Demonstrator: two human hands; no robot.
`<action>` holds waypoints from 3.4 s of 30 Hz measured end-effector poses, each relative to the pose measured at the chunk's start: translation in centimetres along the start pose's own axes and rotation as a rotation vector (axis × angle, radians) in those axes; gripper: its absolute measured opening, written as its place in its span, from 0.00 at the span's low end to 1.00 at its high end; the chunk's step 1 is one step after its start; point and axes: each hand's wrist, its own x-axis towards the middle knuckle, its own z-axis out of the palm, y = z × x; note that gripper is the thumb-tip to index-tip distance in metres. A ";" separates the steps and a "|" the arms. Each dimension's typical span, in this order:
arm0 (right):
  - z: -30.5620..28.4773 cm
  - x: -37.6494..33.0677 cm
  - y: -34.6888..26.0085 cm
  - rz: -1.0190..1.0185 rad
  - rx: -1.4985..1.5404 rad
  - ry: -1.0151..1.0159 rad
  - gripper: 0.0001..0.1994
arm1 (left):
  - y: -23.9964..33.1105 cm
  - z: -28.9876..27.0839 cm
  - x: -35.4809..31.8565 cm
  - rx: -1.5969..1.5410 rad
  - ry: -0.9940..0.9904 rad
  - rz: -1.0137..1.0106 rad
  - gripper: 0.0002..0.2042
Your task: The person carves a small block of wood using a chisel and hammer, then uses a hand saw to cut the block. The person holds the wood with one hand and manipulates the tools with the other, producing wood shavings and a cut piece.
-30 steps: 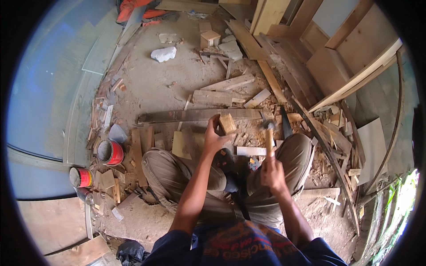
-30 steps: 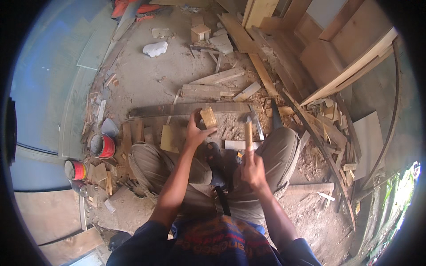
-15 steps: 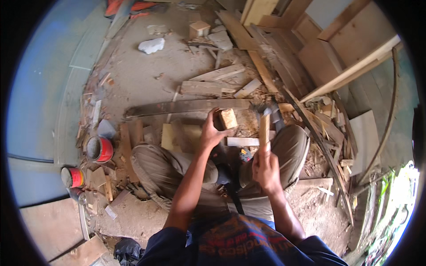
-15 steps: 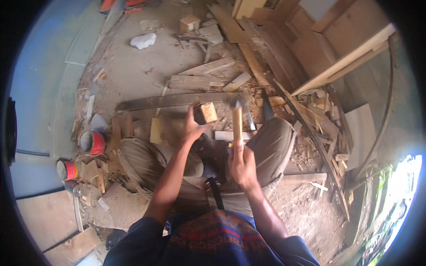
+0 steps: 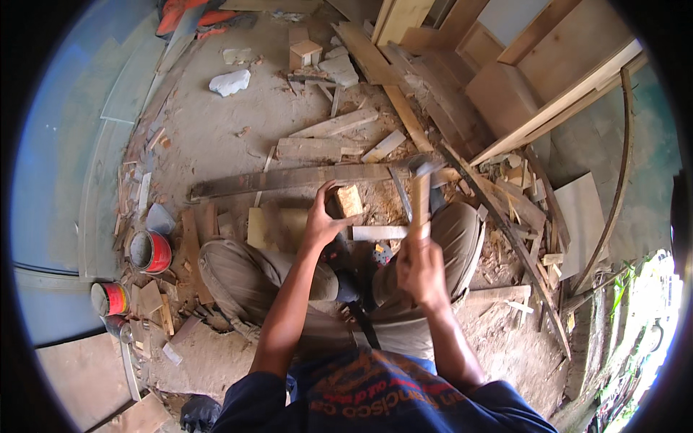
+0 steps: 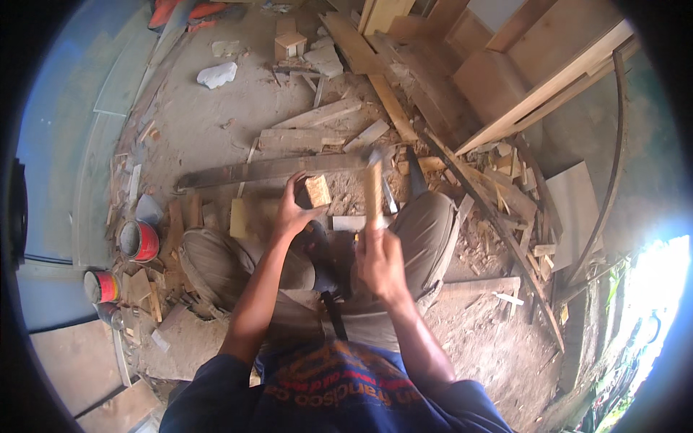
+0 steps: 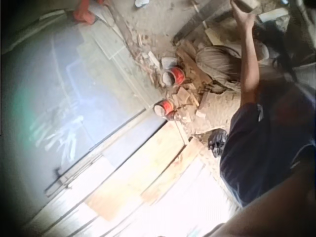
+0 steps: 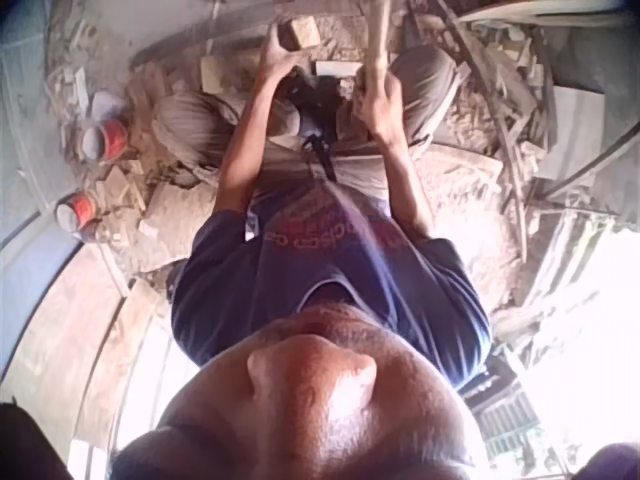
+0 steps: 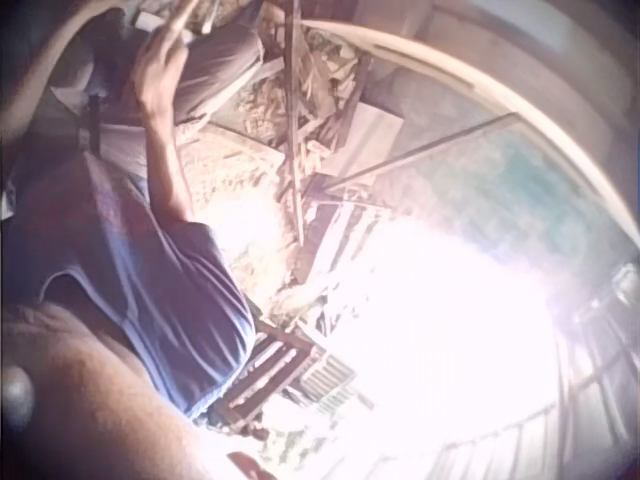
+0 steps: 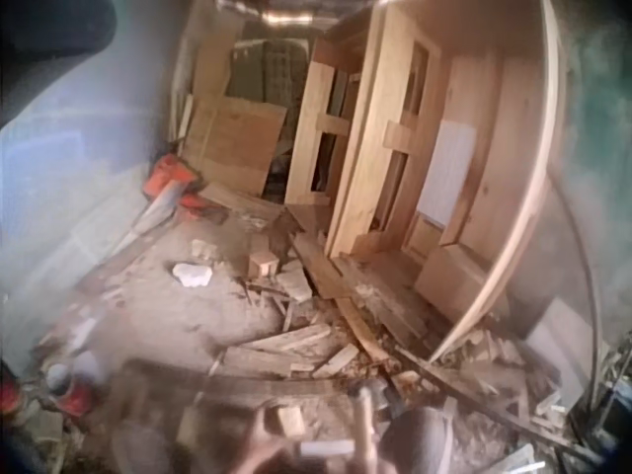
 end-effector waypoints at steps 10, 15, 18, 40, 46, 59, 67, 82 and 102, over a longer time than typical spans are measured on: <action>-2.4 2.9 10.9 0.141 -0.249 -0.007 0.31 | -0.4 2.8 -0.9 0.160 -0.017 0.119 0.45; -1.2 -0.8 -3.7 -0.307 0.113 0.044 0.31 | -0.1 2.0 -0.5 0.095 -0.024 0.081 0.47; 0.0 1.1 -4.4 -0.780 0.373 -0.010 0.32 | -0.4 1.8 -0.6 0.039 -0.019 0.081 0.48; -1.5 1.7 7.7 0.046 -0.265 -0.003 0.28 | -1.4 -0.2 1.8 0.127 0.039 0.040 0.42; 0.6 0.6 -1.4 -0.631 0.335 -0.020 0.31 | 1.0 -0.6 1.4 0.167 0.044 0.053 0.40; -0.6 -1.2 -3.2 -0.708 0.506 -0.097 0.31 | 0.3 -0.6 1.5 0.194 0.040 0.098 0.37; -0.6 -0.6 12.6 0.043 -0.013 0.012 0.28 | -0.1 0.3 2.9 0.200 0.013 0.084 0.38; 0.9 -0.5 10.1 0.185 0.027 -0.065 0.29 | -2.0 -0.9 2.5 0.185 0.034 0.070 0.38; 2.5 2.3 -1.9 -0.879 0.441 0.057 0.34 | -1.4 -0.5 1.7 0.147 -0.095 0.117 0.37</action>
